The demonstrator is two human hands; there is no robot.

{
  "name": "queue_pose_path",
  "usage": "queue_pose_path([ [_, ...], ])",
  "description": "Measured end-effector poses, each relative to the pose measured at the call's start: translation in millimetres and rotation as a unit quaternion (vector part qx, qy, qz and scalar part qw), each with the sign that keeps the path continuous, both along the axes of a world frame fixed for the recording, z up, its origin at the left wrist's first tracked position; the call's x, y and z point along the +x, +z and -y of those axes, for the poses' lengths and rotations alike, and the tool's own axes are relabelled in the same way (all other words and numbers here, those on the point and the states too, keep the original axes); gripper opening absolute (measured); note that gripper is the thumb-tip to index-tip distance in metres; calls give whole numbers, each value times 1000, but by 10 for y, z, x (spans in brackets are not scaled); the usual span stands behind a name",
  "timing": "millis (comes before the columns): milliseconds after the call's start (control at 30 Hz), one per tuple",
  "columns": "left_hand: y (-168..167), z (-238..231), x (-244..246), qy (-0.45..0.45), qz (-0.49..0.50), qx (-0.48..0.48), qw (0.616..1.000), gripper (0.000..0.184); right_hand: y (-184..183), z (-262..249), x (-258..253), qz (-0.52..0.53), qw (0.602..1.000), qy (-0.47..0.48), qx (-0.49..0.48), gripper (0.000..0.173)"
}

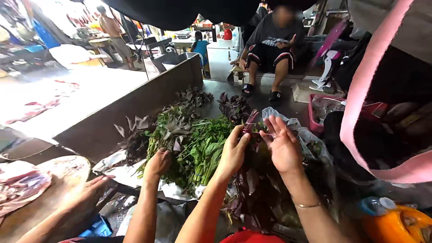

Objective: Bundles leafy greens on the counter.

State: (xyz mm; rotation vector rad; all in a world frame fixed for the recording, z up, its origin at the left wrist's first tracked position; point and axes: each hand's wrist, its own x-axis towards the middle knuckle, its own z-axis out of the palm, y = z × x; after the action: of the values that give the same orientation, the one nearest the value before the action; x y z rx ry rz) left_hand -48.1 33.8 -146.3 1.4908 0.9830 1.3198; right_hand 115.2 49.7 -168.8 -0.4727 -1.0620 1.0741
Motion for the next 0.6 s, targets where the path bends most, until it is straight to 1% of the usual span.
queue_pose_path([
  [33,54,55,-3,-18,-56,29,998,29,19,-101,70,-5,999,39,-24,46],
  [67,113,97,-2,-42,-122,56,990,29,42,-205,158,2,997,79,-25,52],
  [100,174,124,1,-67,-185,72,978,30,91,-301,261,30,992,119,-6,54],
  [133,236,139,7,-90,-242,66,964,32,177,-371,358,80,985,150,28,50],
  [167,273,137,20,-105,-284,58,951,33,286,-399,429,165,972,150,75,42],
  [200,284,118,40,-112,-311,50,943,33,400,-375,456,279,944,113,134,33],
  [233,269,91,60,-106,-318,44,941,30,489,-296,430,391,898,51,197,26],
  [267,223,49,71,-87,-304,40,948,27,521,-186,364,467,845,-13,260,23],
  [300,157,1,66,-58,-270,40,960,27,488,-75,283,493,807,-59,321,21],
  [333,90,-48,47,-32,-222,36,974,28,410,27,198,478,794,-90,364,22],
  [367,36,-78,36,-7,-169,36,985,27,303,109,119,425,818,-100,375,22],
  [400,21,-65,36,16,-122,35,992,29,184,175,44,331,874,-94,344,22],
  [433,30,-30,53,39,-85,38,995,29,95,220,-28,213,935,-81,273,22],
  [467,61,13,83,58,-57,49,995,29,72,240,-86,89,979,-59,173,24],
  [500,86,56,124,73,-46,69,994,29,104,240,-105,-5,997,-31,65,28],
  [533,98,105,167,83,-59,94,990,29,140,205,-84,-66,998,1,-16,33],
  [567,112,146,202,90,-97,122,984,29,162,142,-40,-93,993,31,-63,36],
  [600,143,177,221,91,-153,146,973,29,173,65,18,-98,991,54,-79,40],
])
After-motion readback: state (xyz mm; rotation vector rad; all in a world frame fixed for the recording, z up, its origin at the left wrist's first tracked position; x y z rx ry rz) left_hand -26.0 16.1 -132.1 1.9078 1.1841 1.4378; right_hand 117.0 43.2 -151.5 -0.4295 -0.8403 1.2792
